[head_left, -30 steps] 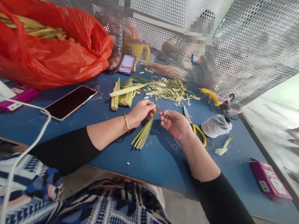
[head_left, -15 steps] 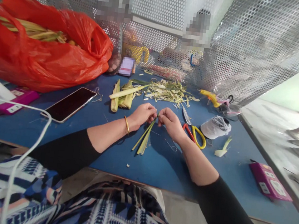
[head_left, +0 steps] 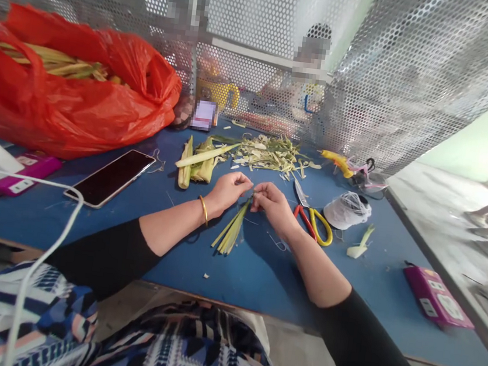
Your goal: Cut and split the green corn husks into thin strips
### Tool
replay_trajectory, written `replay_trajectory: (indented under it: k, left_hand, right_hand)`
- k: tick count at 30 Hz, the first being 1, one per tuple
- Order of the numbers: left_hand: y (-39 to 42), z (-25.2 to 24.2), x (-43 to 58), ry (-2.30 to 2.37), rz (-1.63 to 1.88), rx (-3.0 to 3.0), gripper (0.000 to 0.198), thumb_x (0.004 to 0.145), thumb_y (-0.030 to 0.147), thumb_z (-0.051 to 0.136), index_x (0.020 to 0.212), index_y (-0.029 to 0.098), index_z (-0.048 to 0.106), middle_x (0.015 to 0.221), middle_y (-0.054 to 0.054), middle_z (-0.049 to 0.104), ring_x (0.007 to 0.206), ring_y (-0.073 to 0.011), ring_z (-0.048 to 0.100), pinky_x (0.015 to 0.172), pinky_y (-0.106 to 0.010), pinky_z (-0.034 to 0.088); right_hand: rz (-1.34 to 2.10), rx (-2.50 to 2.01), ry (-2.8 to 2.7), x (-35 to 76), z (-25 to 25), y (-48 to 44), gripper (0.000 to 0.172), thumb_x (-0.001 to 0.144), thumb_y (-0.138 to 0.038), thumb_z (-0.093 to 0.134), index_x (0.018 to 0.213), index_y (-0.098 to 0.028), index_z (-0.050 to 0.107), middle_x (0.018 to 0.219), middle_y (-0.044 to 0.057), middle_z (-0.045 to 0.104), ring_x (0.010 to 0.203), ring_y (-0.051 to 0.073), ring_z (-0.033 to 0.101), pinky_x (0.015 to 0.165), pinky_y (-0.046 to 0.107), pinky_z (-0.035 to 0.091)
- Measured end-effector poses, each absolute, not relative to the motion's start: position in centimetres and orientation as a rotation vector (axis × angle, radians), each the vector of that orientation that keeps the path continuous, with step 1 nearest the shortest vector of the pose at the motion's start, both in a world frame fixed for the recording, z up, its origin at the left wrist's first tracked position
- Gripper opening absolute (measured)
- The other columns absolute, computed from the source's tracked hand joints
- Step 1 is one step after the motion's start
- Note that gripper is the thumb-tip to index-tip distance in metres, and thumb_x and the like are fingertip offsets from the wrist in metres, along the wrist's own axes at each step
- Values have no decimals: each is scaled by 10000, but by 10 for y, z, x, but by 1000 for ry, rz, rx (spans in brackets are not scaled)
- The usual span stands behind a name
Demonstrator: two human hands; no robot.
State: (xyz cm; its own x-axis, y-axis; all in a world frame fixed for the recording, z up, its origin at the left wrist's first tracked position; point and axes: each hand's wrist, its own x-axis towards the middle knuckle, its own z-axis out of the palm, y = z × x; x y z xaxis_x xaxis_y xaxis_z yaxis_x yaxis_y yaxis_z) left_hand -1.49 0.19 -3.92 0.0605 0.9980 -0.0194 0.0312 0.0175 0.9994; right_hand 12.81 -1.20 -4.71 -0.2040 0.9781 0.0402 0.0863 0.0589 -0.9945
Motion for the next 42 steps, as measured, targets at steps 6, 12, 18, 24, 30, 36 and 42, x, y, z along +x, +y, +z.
replay_trajectory:
  k: [6, 12, 18, 24, 30, 36, 42]
  left_hand:
    - [0, -35, -15, 1137, 1259, 1405, 104, 743, 107, 659, 665, 168, 625, 702, 16, 635, 696, -110, 574, 701, -218, 434]
    - [-11, -25, -15, 965, 759, 1035, 252, 772, 357, 761, 806, 152, 618, 713, -10, 650, 554, -109, 596, 583, -255, 490]
    - [-11, -18, -20, 881, 674, 913, 169, 827, 243, 710, 763, 149, 584, 550, 71, 476, 354, -12, 317, 369, -146, 282]
    - [-2, -15, -24, 880, 694, 777, 216, 896, 181, 576, 687, 147, 535, 496, 87, 358, 326, 2, 206, 325, -127, 133]
    - [-1, -17, -25, 888, 719, 769, 385, 891, 329, 630, 593, 175, 441, 444, 104, 291, 323, -6, 183, 326, -141, 121]
    - [-6, -15, -23, 1036, 855, 901, 320, 772, 235, 752, 580, 164, 506, 395, 105, 312, 327, -17, 219, 354, -171, 123]
    - [-5, -10, -26, 1132, 972, 981, 160, 809, 170, 666, 657, 132, 636, 390, 120, 268, 316, -20, 184, 359, -185, 98]
  right_hand:
    - [1367, -1063, -1377, 124, -44, -14, 207, 659, -363, 712, 692, -200, 588, 568, -59, 575, 544, 98, 532, 619, 269, 481]
    - [1246, -975, -1239, 131, -36, -12, 258, 675, -420, 736, 716, -202, 604, 601, -53, 561, 588, 101, 503, 618, 258, 452]
    - [1122, -970, -1258, 135, -32, -11, 225, 729, -413, 685, 759, -209, 594, 645, -35, 574, 627, 127, 547, 696, 309, 484]
    - [819, -1063, -1551, 131, -34, -17, 151, 841, -366, 564, 766, -235, 567, 686, -8, 621, 702, 164, 593, 735, 317, 481]
    - [542, -1052, -2000, 129, -32, -28, 159, 895, -261, 448, 759, -249, 528, 760, 24, 627, 738, 172, 589, 733, 293, 463]
    - [617, -1001, -2194, 125, -25, -37, 154, 910, -244, 443, 863, -247, 590, 826, 21, 668, 727, 160, 593, 732, 280, 467]
    - [114, -1915, -2113, 160, -5, -66, 184, 869, -243, 564, 1024, -168, 625, 1043, 161, 675, 900, 264, 650, 750, 338, 456]
